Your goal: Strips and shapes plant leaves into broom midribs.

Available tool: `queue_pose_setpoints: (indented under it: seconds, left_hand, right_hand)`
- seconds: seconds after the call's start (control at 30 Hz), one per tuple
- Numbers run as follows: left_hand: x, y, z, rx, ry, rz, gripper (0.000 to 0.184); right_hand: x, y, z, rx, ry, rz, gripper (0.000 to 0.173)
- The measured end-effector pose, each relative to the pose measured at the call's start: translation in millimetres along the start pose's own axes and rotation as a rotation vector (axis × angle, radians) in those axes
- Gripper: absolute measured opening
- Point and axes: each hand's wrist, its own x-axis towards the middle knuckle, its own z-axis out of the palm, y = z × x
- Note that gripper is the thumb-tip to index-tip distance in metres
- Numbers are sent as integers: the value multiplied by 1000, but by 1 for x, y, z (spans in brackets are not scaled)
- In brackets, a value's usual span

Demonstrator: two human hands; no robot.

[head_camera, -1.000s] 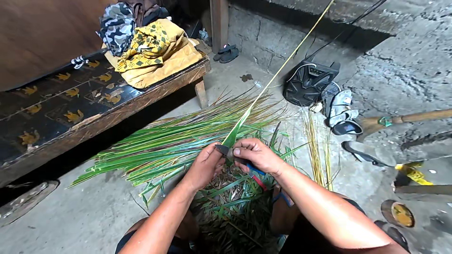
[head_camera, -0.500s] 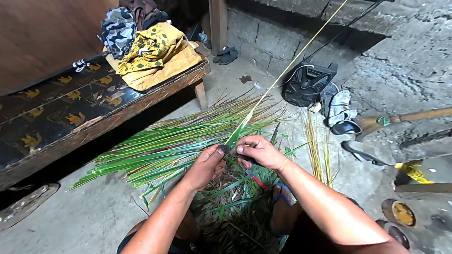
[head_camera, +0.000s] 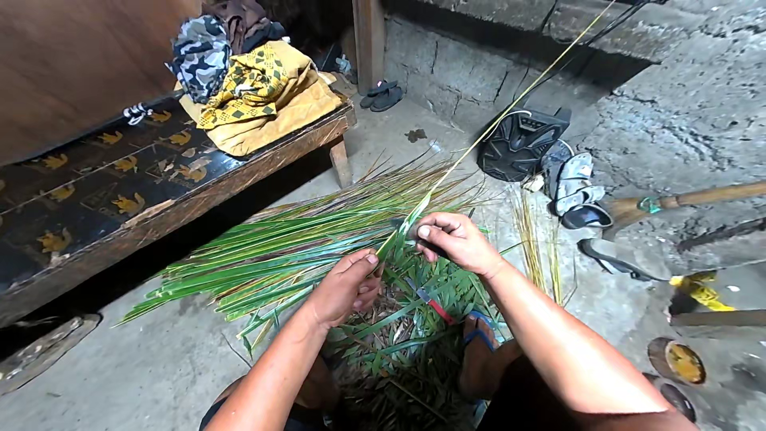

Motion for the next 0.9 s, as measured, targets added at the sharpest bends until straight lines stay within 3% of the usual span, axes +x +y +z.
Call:
queue_pose_setpoints:
  seconds: [0.2, 0.33, 0.43, 0.63, 0.9]
  left_hand:
    - [-6, -3, -5, 42, 52, 2, 28]
    - [0, -7, 0, -39, 78, -40, 31]
    - [4, -11, -1, -214, 28, -90, 31]
    - [1, -7, -5, -321, -118, -173, 26]
    - [-2, -5, -9, -166, -93, -169, 27]
  right_hand:
    - [3, -8, -18, 77, 177, -31, 23]
    - [-5, -5, 23, 81, -62, 114, 30]
    - [-6, 1, 45, 139, -125, 98, 28]
    - [2, -8, 11, 160, 65, 73, 26]
    - [2, -26, -22, 191, 281, 42, 28]
